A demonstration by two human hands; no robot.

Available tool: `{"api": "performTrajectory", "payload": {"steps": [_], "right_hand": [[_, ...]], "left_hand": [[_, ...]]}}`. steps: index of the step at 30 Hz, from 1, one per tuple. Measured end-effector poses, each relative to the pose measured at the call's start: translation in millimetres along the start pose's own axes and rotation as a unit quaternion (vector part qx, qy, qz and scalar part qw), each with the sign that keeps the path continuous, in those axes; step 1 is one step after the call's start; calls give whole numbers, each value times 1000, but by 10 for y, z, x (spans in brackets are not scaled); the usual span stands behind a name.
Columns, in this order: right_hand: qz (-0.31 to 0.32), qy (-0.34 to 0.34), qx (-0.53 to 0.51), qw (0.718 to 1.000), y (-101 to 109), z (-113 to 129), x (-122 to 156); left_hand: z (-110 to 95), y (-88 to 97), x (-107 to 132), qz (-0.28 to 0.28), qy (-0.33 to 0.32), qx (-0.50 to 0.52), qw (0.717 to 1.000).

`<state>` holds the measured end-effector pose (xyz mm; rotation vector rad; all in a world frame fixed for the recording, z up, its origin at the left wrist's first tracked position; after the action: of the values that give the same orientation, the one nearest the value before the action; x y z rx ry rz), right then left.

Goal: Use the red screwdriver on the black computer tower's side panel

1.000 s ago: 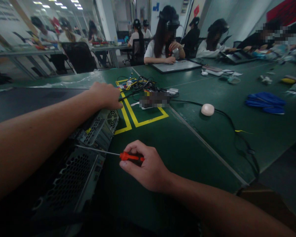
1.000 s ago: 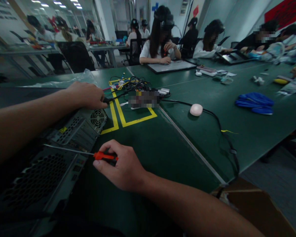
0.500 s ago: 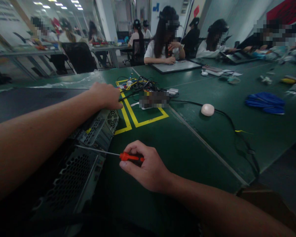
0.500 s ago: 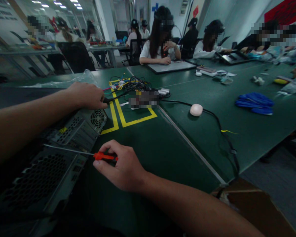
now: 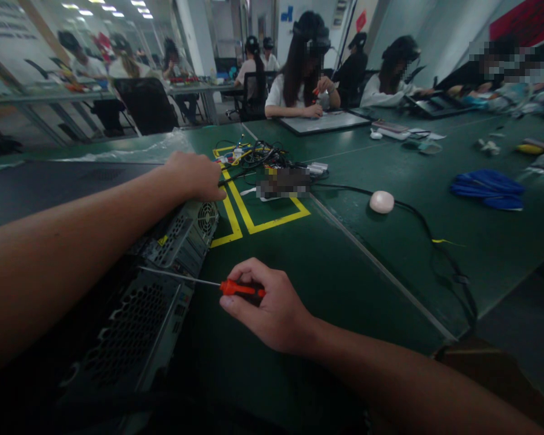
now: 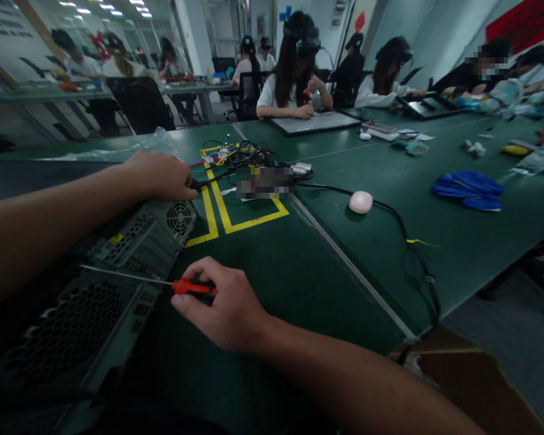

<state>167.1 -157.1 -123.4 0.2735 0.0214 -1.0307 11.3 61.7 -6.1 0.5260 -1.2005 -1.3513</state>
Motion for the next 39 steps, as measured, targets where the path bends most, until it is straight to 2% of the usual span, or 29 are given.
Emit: {"api": "performTrajectory", "payload": {"steps": [11,15,20,29,34,39], "right_hand": [[3,-10,0,1000,3,20,5],[-1,-1,-2,1000,-6,-1,5],[4,-13,-6,1000,-2,-9,4],[24,-4,-1,1000,-21,-38,1],[15,-19,-22,999,-43,-59,2],[18,-2,-30,999,-47,-41,-12]], "left_hand": [[72,-61,-104,-13,5,25,1000],[56,-42,-69,-5,1,27,1000],[-13,-28,-13,-6,22,-22,1000],[-35,2,42,2,18,-20,1000],[-5,-29,-32,-5,23,-12,1000],[2,-36,-43,-9,21,-13,1000]]}}
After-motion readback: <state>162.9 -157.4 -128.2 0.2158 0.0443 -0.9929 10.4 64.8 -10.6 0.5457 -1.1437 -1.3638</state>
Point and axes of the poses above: each hand's wrist, its own x-axis away from the middle knuckle, its own y-axis out of the back of the hand, z = x × y, the point moved 3 cm from there along -x, towards the middle knuckle, and after that the axes turned 11 degrees about z, right-handed, at the moved point
